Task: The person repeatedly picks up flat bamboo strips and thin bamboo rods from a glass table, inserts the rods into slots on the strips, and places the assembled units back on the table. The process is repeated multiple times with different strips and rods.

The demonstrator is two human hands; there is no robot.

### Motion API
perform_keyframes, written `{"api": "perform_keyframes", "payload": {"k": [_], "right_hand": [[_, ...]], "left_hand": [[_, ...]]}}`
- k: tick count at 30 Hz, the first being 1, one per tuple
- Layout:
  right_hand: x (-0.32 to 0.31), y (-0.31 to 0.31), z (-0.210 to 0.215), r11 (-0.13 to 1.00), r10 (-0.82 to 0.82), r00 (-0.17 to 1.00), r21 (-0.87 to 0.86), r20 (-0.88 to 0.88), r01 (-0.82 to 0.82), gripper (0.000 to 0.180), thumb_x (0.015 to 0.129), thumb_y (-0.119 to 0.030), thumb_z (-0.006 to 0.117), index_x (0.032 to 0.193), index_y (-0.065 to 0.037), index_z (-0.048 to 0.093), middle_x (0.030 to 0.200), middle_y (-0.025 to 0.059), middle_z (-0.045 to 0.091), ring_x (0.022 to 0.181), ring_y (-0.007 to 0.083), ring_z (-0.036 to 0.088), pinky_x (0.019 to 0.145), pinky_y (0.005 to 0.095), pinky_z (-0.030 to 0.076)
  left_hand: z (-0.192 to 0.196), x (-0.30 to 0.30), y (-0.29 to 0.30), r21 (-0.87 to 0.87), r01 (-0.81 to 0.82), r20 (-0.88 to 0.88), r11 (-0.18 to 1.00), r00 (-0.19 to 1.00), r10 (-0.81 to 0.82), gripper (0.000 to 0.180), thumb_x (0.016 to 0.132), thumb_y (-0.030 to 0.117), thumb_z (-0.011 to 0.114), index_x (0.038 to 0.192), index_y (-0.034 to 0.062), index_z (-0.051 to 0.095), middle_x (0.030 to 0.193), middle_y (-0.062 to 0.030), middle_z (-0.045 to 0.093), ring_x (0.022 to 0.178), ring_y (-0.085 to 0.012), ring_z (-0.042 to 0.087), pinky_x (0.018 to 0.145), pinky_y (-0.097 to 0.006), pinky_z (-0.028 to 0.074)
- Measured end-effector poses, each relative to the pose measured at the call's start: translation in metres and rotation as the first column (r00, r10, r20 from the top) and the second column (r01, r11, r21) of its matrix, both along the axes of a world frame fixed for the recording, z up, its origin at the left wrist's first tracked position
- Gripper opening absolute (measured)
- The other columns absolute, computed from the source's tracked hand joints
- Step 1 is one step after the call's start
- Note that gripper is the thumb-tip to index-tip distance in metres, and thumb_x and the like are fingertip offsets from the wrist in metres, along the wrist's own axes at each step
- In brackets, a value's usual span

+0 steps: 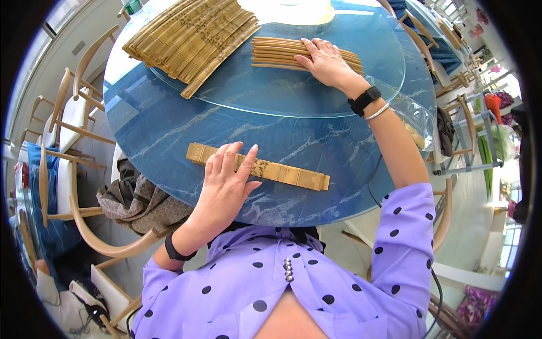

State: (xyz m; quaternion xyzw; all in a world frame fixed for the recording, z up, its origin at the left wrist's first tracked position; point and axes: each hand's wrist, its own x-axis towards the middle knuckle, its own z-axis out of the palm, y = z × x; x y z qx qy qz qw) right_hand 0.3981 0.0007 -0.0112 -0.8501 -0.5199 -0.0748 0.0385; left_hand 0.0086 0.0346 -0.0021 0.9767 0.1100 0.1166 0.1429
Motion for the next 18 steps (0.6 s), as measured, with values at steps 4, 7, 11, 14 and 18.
{"api": "perform_keyframes", "payload": {"k": [4, 7, 11, 14, 18], "right_hand": [[0.0, -0.01, 0.002, 0.999, -0.022, 1.0, -0.023, 0.008, 0.022, 0.073, 0.103, -0.062, 0.036, 0.156, -0.01, 0.035, 0.148, 0.018, 0.044, 0.144, 0.0344, 0.035, 0.12, 0.0561, 0.022], [0.002, -0.016, 0.003, 1.0, -0.007, 1.0, -0.019, -0.017, 0.007, 0.075, 0.103, -0.064, 0.034, 0.157, -0.011, 0.033, 0.15, 0.0181, 0.042, 0.145, 0.0347, 0.033, 0.12, 0.0573, 0.022], [-0.006, -0.015, 0.002, 1.0, -0.002, 1.0, -0.018, -0.009, 0.002, 0.081, 0.101, -0.068, 0.033, 0.158, -0.011, 0.029, 0.154, 0.0188, 0.038, 0.147, 0.0353, 0.03, 0.121, 0.057, 0.019], [-0.013, -0.017, 0.008, 0.999, 0.008, 1.0, -0.036, -0.026, -0.009, 0.082, 0.101, -0.069, 0.033, 0.159, -0.011, 0.029, 0.154, 0.0192, 0.038, 0.148, 0.0351, 0.03, 0.122, 0.0568, 0.018], [-0.011, -0.02, 0.011, 0.997, -0.009, 1.0, -0.077, 0.018, 0.011, 0.079, 0.102, -0.066, 0.034, 0.158, -0.01, 0.029, 0.154, 0.0192, 0.039, 0.146, 0.0361, 0.032, 0.123, 0.0512, 0.022]], "left_hand": [[0.032, 0.022, 0.047, 0.205, 0.019, 0.054, 0.979, 0.998, -0.031, 0.054, 0.091, 0.018, 0.07, 0.14, 0.0039, 0.052, 0.118, -0.013, 0.058, 0.113, -0.0289, 0.056, 0.098, -0.042, 0.045], [0.029, 0.062, 0.108, 0.45, -0.167, 0.079, 0.877, 0.986, 0.147, 0.029, 0.094, 0.024, 0.067, 0.111, 0.0029, 0.059, 0.094, -0.0094, 0.066, 0.088, -0.0239, 0.067, 0.076, -0.035, 0.054], [0.005, 0.09, 0.158, 0.569, -0.32, 0.033, 0.758, 0.929, 0.368, 0.016, 0.093, 0.02, 0.065, 0.093, 0.0059, 0.056, 0.087, -0.008, 0.067, 0.077, -0.0223, 0.072, 0.059, -0.031, 0.056], [-0.011, 0.102, 0.18, 0.586, -0.214, 0.035, 0.781, 0.97, 0.24, 0.018, 0.097, 0.02, 0.062, 0.099, 0.0024, 0.055, 0.084, -0.0114, 0.068, 0.075, -0.0266, 0.072, 0.061, -0.035, 0.057], [-0.017, 0.132, 0.181, 0.663, -0.212, 0.06, 0.718, 0.971, 0.231, 0.006, 0.09, 0.005, 0.062, 0.094, 0.0034, 0.057, 0.078, -0.0102, 0.071, 0.075, -0.0248, 0.075, 0.058, -0.033, 0.058]]}}
